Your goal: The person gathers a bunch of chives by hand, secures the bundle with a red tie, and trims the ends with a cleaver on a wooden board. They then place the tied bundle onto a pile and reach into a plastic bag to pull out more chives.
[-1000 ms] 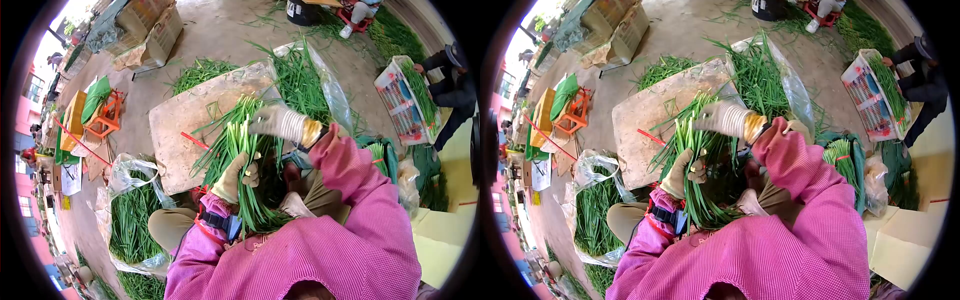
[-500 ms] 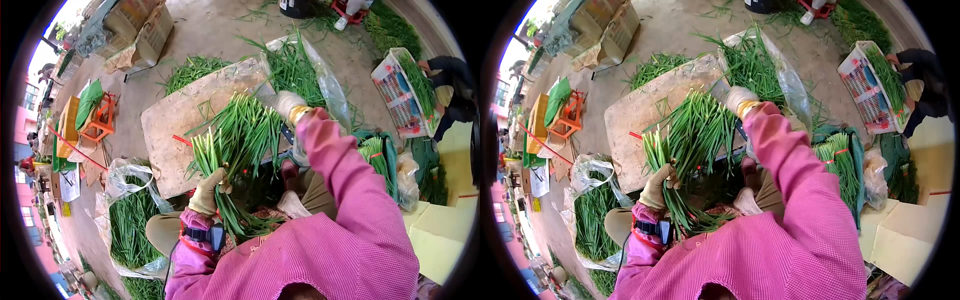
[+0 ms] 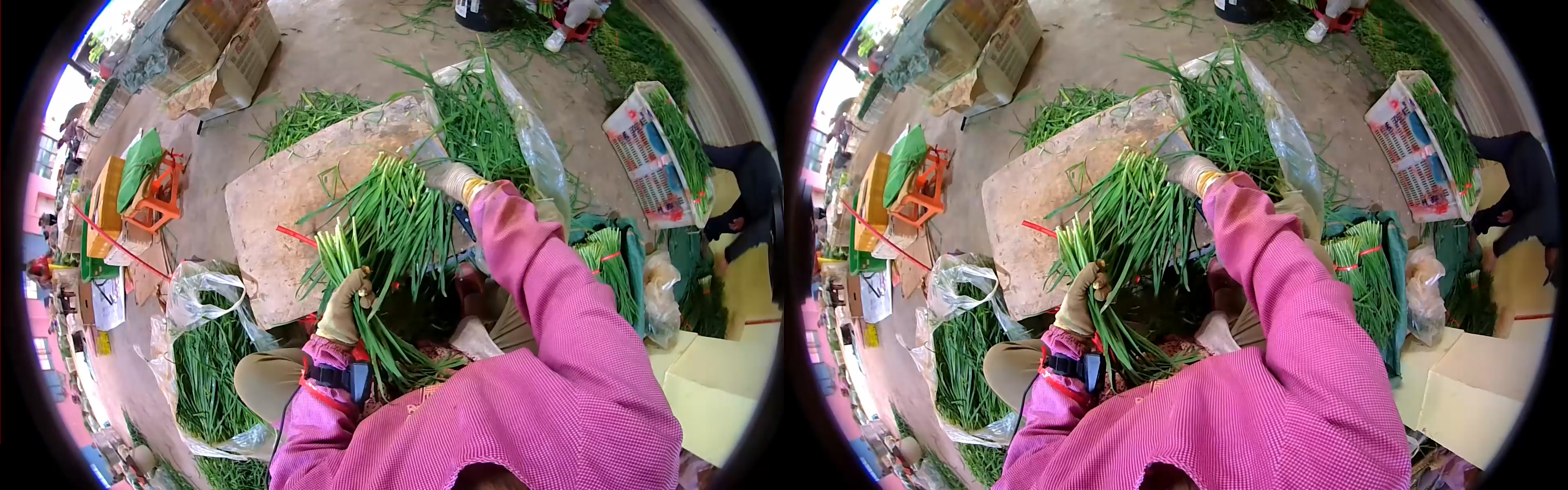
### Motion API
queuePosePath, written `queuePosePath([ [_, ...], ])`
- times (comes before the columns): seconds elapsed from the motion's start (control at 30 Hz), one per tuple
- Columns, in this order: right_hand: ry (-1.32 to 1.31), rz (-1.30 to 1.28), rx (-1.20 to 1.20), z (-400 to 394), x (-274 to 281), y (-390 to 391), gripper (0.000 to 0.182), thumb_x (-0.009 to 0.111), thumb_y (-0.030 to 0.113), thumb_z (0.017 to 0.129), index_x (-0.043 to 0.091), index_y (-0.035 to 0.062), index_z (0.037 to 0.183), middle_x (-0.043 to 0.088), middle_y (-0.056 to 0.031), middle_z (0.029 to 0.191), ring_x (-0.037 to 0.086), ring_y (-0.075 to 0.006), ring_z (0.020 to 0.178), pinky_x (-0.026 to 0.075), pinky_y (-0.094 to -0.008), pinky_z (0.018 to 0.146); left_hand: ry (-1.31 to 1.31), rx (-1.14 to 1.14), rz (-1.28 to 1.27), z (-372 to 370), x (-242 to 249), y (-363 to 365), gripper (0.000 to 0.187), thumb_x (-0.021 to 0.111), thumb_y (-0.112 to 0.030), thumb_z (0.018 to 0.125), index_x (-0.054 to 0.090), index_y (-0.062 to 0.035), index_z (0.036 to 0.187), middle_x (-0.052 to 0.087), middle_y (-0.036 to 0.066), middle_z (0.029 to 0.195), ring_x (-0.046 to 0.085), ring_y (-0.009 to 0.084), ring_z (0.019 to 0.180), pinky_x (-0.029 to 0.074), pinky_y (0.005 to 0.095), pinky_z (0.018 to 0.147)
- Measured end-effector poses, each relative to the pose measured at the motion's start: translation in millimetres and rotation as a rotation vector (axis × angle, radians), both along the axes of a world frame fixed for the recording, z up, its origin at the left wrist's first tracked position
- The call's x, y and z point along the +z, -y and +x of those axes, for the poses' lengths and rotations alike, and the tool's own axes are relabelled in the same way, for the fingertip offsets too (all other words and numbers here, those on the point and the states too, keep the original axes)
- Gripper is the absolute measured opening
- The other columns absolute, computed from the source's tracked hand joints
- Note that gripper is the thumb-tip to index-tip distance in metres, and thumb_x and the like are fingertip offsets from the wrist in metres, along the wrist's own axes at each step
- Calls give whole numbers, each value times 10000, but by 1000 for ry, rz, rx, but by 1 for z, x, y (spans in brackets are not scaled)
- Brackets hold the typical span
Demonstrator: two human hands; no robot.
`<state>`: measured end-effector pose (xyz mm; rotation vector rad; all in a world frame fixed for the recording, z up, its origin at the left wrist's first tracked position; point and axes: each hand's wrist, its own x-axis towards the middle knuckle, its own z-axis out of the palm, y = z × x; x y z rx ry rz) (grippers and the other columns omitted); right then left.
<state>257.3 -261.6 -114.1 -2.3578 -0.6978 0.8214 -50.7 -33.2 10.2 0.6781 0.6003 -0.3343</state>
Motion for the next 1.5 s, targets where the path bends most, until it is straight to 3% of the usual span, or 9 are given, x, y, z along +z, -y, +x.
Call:
queuePosePath([
  [0.23,54,-366,86,-28,81,-29,454,526,368,926,618,22,1205,709,-146,996,698,-266,905,547,-413,796,-7,44,24,-5,8,-7,193,613,-207,938,540,-106,1085,437,-55,712,431,76,590,407,257,604],
  [0.3,-191,-36,-372,-31,106,-10,421,509,376,919,663,51,1137,693,-153,1079,670,-284,1006,516,-423,887,-3,102,24,-8,21,-10,262,624,-267,928,549,-86,1101,465,-50,738,453,87,621,400,247,628],
  [0.6,433,-144,-395,-11,226,40,393,552,389,918,662,62,1106,689,-165,992,642,-357,911,496,-416,856,186,282,44,-4,65,-27,128,622,-203,926,570,-99,980,508,-36,726,484,86,578,419,262,607],
  [0.7,542,44,-56,-19,256,38,413,546,407,924,662,47,1090,686,-176,952,640,-360,881,498,-420,833,230,184,208,5,80,-34,264,627,-280,908,598,-34,997,626,45,890,607,179,789,497,318,787],
  [0.77,364,122,-186,-50,286,23,261,554,272,954,670,40,986,596,-64,760,571,-166,679,486,-314,648,276,150,246,20,86,-28,482,614,-258,904,546,18,1294,616,138,1214,598,247,1060,473,341,949],
  [1.17,75,494,-287,-97,240,-11,369,605,356,942,636,14,1078,603,-14,779,557,-115,679,492,-287,583,240,-236,35,60,74,63,275,642,-184,902,628,-14,1117,682,53,932,659,139,828,537,264,724],
  [1.27,-97,706,-431,-113,232,-9,701,651,531,869,440,24,1304,619,-61,961,572,-133,611,505,-268,539,271,-260,228,51,49,57,300,605,-231,922,631,-26,1138,646,29,834,612,121,746,513,267,698],
  [1.33,-214,522,-348,-128,226,-8,700,646,527,872,430,24,1308,634,-71,946,577,-134,589,496,-268,493,839,-340,896,46,22,51,317,655,-150,874,624,-33,1166,627,8,822,582,99,720,499,250,661],
  [1.5,-628,136,-129,-124,202,8,421,603,380,928,592,-2,1104,653,-84,761,560,-132,504,448,-283,398,820,-477,985,34,42,43,338,624,-29,852,616,-23,1189,678,52,1025,636,160,884,494,295,840],
])
